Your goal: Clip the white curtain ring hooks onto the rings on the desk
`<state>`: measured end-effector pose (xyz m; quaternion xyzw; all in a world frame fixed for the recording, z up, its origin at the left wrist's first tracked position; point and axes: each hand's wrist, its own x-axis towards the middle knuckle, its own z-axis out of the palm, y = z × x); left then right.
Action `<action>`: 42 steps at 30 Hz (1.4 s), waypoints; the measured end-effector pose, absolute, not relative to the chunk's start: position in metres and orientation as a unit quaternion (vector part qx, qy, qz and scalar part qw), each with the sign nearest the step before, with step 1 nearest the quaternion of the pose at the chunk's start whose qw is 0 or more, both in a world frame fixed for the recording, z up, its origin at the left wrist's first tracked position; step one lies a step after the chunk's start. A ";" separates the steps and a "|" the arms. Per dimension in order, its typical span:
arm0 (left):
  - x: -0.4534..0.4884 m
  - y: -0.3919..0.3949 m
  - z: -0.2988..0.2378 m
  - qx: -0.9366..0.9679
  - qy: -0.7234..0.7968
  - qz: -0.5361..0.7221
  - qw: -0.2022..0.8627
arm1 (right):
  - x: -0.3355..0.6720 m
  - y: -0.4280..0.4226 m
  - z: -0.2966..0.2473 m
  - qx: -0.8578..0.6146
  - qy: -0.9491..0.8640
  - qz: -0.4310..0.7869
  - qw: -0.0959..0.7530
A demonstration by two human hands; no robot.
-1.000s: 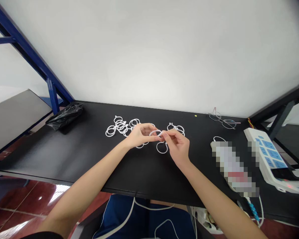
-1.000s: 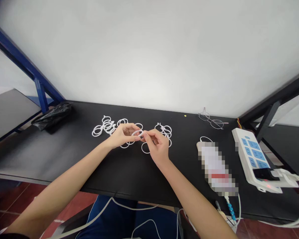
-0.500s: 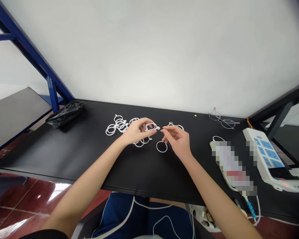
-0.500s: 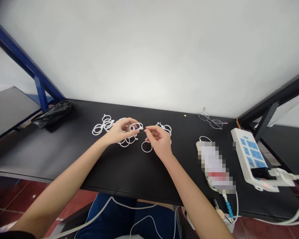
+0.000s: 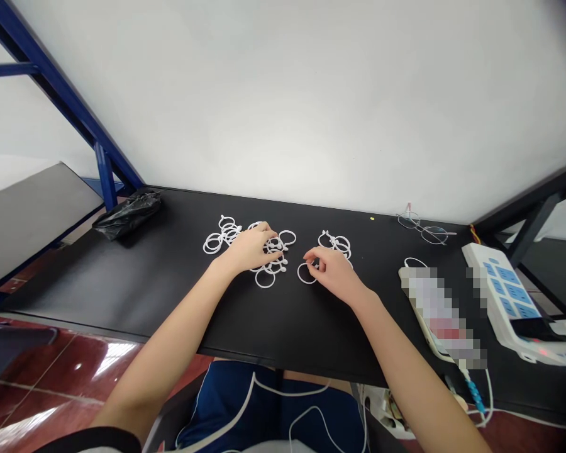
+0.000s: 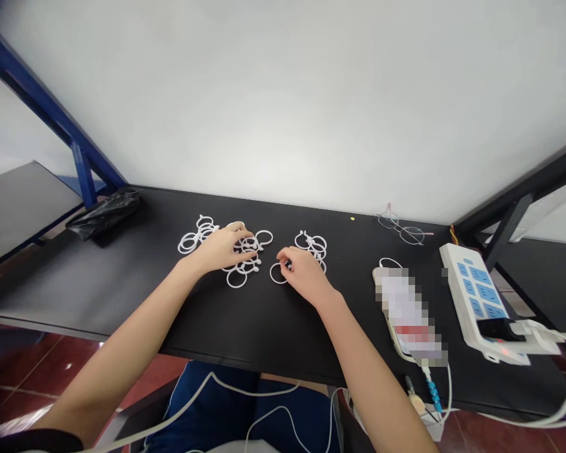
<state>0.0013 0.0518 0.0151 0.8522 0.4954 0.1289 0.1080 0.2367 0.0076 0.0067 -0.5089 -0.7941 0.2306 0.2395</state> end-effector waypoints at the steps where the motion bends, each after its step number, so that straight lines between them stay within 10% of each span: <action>1: 0.001 0.052 0.016 0.852 0.496 0.128 0.110 | 0.237 0.008 0.007 -0.511 -0.793 0.228 0.242; 28: 0.041 0.016 0.011 0.894 0.319 0.298 0.102 | 0.211 -0.003 0.006 -0.465 -0.664 0.253 0.528; 42: 0.043 0.014 0.021 0.684 0.320 0.458 0.469 | 0.205 -0.014 0.010 -0.373 -0.644 0.354 0.566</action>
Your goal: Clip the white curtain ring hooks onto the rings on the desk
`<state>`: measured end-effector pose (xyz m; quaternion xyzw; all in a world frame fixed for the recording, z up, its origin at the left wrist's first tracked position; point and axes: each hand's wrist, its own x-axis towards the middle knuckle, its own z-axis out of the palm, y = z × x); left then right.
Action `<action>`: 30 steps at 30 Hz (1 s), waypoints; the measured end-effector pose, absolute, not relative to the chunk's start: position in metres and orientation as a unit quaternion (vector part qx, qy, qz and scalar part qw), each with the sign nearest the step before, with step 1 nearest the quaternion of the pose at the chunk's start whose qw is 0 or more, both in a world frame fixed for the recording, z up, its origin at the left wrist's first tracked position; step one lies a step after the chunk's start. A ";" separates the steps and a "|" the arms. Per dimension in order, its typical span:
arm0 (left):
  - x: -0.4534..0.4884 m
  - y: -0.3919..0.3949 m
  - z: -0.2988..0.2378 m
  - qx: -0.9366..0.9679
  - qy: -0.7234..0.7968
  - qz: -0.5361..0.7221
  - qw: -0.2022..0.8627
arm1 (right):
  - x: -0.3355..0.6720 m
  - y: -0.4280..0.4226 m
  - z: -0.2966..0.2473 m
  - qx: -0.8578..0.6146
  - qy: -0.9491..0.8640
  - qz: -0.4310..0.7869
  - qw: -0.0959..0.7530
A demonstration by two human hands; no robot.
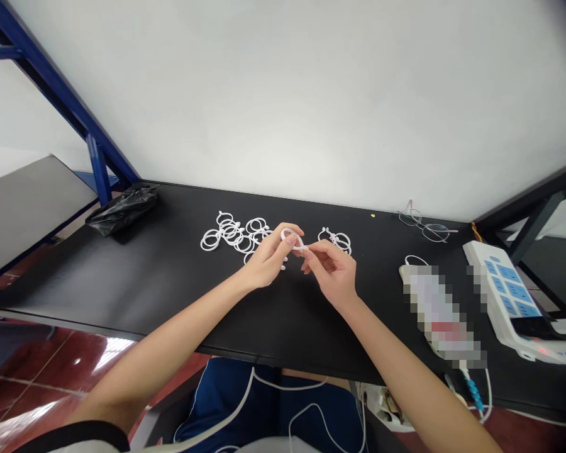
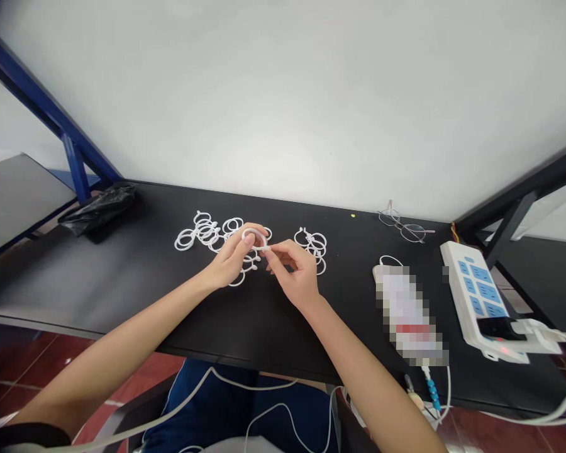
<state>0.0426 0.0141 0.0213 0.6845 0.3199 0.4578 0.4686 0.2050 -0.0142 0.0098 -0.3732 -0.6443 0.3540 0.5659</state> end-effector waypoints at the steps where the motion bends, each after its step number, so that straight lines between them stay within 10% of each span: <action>1: 0.043 0.015 0.022 0.679 0.320 0.458 0.476 | 0.205 -0.015 0.010 -0.378 -0.645 0.352 0.563; 30: 0.043 0.026 0.019 0.665 0.365 0.426 0.494 | 0.204 -0.019 0.000 -0.415 -0.795 0.200 0.393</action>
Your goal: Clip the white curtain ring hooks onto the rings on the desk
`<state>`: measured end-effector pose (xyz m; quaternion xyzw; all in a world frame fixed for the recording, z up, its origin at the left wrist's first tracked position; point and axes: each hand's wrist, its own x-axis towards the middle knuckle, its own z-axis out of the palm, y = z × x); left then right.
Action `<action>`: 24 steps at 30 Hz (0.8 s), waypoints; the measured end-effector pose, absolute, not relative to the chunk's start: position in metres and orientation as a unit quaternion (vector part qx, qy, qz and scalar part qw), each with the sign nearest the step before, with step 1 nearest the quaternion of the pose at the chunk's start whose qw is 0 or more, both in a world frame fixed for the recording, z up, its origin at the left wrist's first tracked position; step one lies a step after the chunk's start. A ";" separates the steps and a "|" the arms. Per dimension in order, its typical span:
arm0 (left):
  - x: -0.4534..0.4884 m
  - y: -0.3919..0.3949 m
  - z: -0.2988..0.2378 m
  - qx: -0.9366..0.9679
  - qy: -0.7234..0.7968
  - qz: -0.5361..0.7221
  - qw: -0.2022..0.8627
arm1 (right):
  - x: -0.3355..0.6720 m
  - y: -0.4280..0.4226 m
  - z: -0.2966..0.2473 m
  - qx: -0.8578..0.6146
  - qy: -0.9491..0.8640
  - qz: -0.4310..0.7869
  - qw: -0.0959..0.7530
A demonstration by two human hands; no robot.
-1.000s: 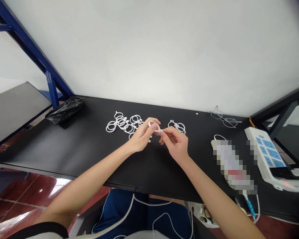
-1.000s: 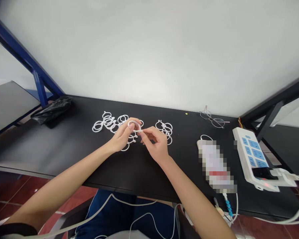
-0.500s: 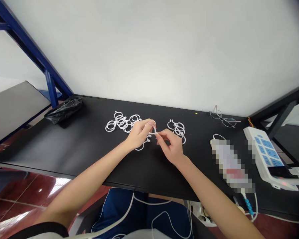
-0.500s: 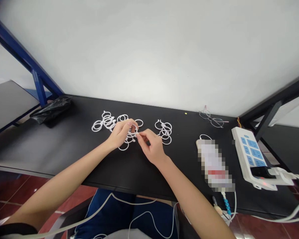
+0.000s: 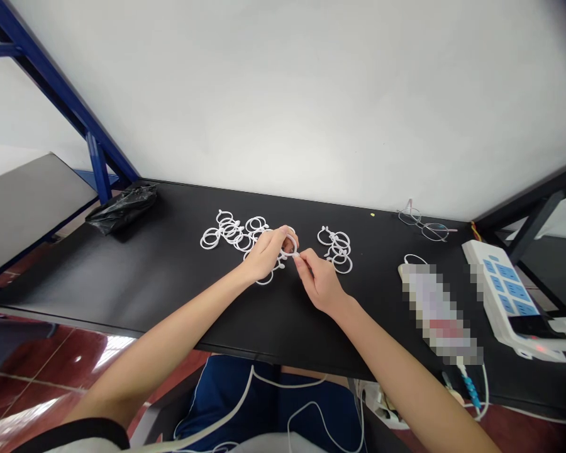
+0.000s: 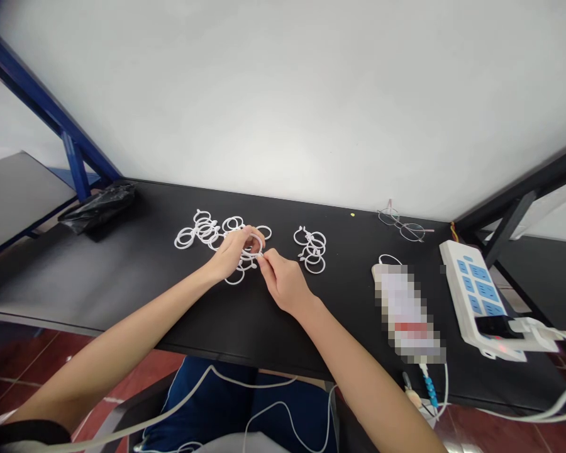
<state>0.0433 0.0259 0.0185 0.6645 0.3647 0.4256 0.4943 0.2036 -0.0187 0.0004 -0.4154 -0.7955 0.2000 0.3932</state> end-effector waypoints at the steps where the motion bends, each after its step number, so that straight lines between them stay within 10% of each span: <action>1: 0.044 0.026 0.018 0.664 0.369 0.426 0.491 | 0.203 -0.019 0.000 -0.417 -0.796 0.199 0.391; 24: 0.048 0.026 0.016 0.627 0.367 0.444 0.525 | 0.202 -0.018 -0.004 -0.405 -0.797 0.217 0.393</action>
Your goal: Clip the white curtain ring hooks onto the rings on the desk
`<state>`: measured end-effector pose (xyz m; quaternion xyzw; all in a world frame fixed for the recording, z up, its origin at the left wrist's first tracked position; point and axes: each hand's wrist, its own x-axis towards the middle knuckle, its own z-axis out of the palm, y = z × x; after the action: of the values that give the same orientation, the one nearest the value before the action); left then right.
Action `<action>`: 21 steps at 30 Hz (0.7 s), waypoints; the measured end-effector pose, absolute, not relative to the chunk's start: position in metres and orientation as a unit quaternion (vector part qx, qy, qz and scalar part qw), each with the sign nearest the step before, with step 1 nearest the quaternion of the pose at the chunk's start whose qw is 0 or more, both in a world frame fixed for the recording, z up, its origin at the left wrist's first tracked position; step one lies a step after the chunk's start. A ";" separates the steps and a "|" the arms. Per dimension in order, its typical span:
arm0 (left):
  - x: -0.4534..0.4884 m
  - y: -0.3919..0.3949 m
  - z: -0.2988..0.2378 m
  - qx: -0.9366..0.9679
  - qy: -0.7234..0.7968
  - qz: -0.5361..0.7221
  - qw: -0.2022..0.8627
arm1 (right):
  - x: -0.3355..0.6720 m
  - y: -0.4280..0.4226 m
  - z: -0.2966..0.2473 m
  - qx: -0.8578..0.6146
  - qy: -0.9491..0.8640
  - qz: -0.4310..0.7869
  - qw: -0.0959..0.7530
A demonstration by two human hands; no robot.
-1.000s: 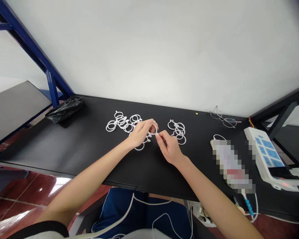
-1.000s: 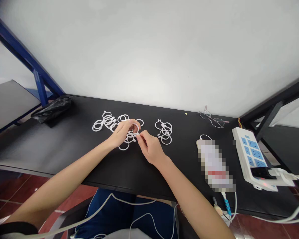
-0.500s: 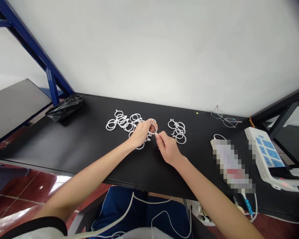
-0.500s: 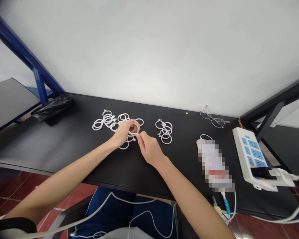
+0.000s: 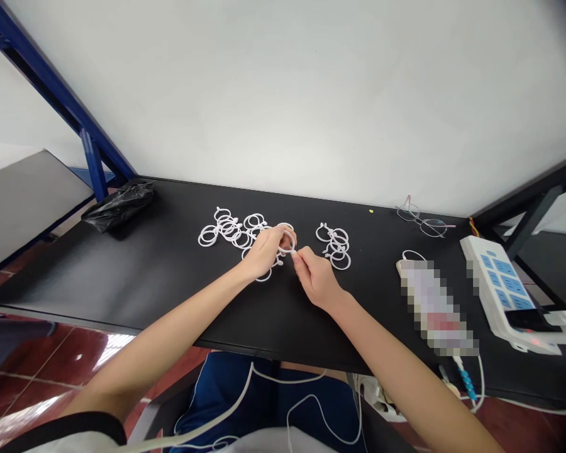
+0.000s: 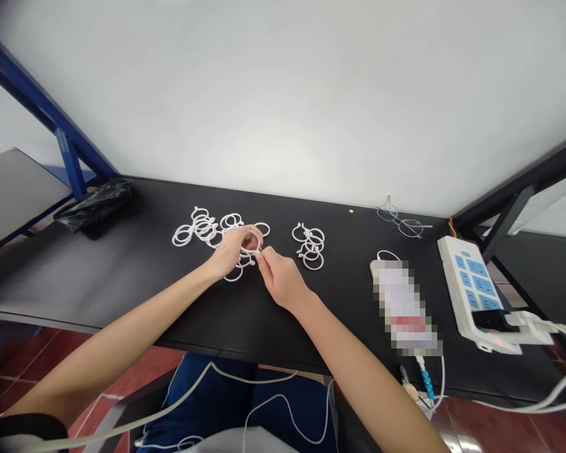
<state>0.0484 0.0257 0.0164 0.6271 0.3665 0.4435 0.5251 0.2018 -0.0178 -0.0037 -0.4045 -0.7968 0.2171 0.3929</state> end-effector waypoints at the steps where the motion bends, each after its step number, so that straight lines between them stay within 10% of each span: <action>1: 0.048 0.026 0.016 0.631 0.368 0.442 0.521 | 0.202 -0.017 -0.004 -0.404 -0.797 0.216 0.394; 14: 0.034 0.032 0.016 0.779 0.407 0.422 0.222 | 0.209 -0.003 -0.004 -0.488 -0.730 0.149 0.454; 21: 0.041 0.033 -0.005 0.861 0.399 0.294 0.112 | 0.226 0.011 -0.021 -0.587 -0.754 0.022 0.293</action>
<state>0.0408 0.0328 -0.0051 0.8614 0.3989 0.2937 0.1121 0.2257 0.0108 -0.0212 -0.5874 -0.7540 0.0218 0.2933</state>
